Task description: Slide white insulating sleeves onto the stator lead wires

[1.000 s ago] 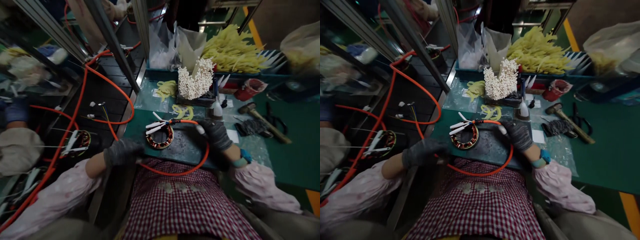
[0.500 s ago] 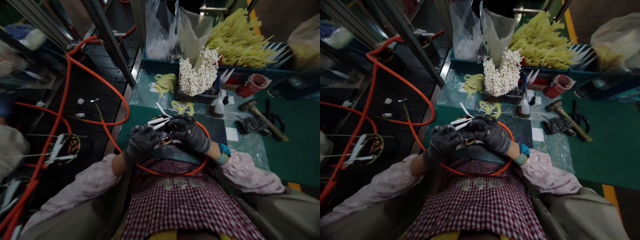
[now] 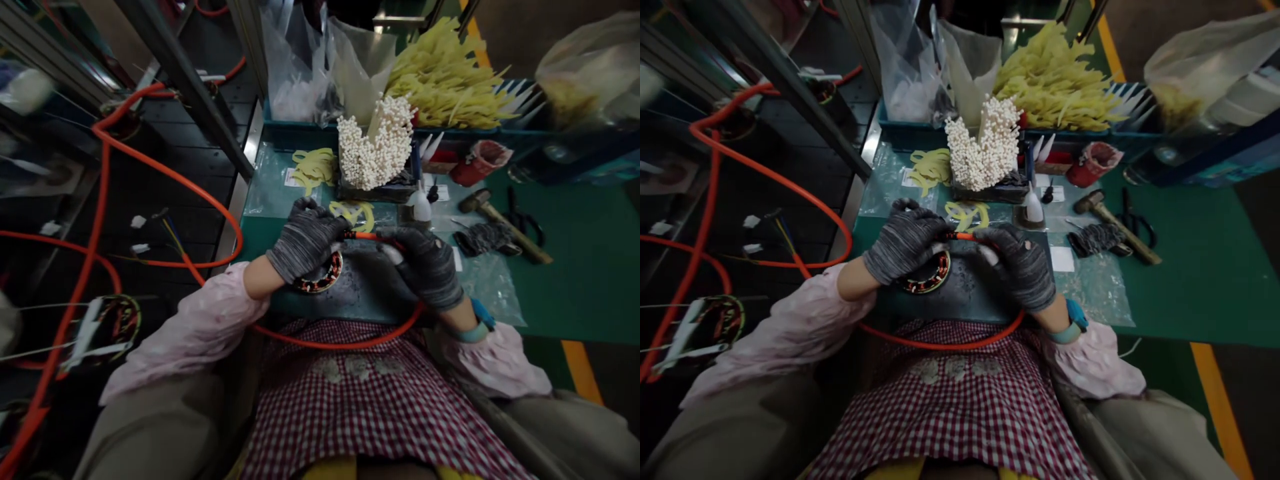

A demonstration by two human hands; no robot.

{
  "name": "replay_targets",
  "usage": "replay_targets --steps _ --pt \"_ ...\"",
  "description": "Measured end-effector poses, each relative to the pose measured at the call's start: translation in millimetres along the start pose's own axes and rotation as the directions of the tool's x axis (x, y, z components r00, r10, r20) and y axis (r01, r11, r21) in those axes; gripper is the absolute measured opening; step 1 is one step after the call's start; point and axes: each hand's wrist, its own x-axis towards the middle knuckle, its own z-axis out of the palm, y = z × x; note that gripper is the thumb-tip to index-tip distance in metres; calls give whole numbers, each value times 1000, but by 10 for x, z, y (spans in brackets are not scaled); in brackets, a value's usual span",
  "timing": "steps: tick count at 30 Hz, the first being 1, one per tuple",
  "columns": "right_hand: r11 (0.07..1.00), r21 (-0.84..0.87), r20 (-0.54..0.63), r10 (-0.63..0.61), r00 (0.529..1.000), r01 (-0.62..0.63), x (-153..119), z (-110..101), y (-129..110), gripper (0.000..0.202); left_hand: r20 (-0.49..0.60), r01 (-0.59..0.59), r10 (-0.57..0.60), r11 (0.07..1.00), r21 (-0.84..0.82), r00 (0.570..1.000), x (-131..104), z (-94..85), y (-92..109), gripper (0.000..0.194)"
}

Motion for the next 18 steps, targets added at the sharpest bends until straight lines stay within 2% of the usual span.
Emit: replay_targets --steps 3,5,7,9,11,12,13,15,18 --pt "1000 -25 -14 17 1000 -18 55 95 53 32 12 -29 34 953 -302 999 18 26 -151 30" --pt "998 -56 -50 6 999 -8 22 133 108 33 -17 -2 -8 856 -516 1000 -31 36 -211 32" --pt "996 -80 -126 -53 991 43 -60 121 124 31 -35 22 -58 767 -642 998 -65 49 -225 35" --pt "985 -49 -150 -170 974 164 -169 83 79 32 -11 55 -86 723 -689 996 -54 66 -217 37" --pt "958 45 -87 -280 956 284 -283 75 -30 38 33 102 -110 707 -699 993 -10 85 -215 37" --pt "948 90 -34 -303 953 304 -336 97 -103 42 52 122 -120 702 -701 991 16 93 -219 37" --pt "947 120 16 -304 953 300 -384 136 -181 42 67 137 -126 699 -702 990 39 98 -226 37" --pt "955 124 64 -277 959 268 -462 243 -330 26 84 148 -125 709 -689 989 61 100 -237 38" --pt "957 163 45 -250 967 240 -531 340 -471 15 33 127 -133 800 -586 991 -3 69 -194 43"
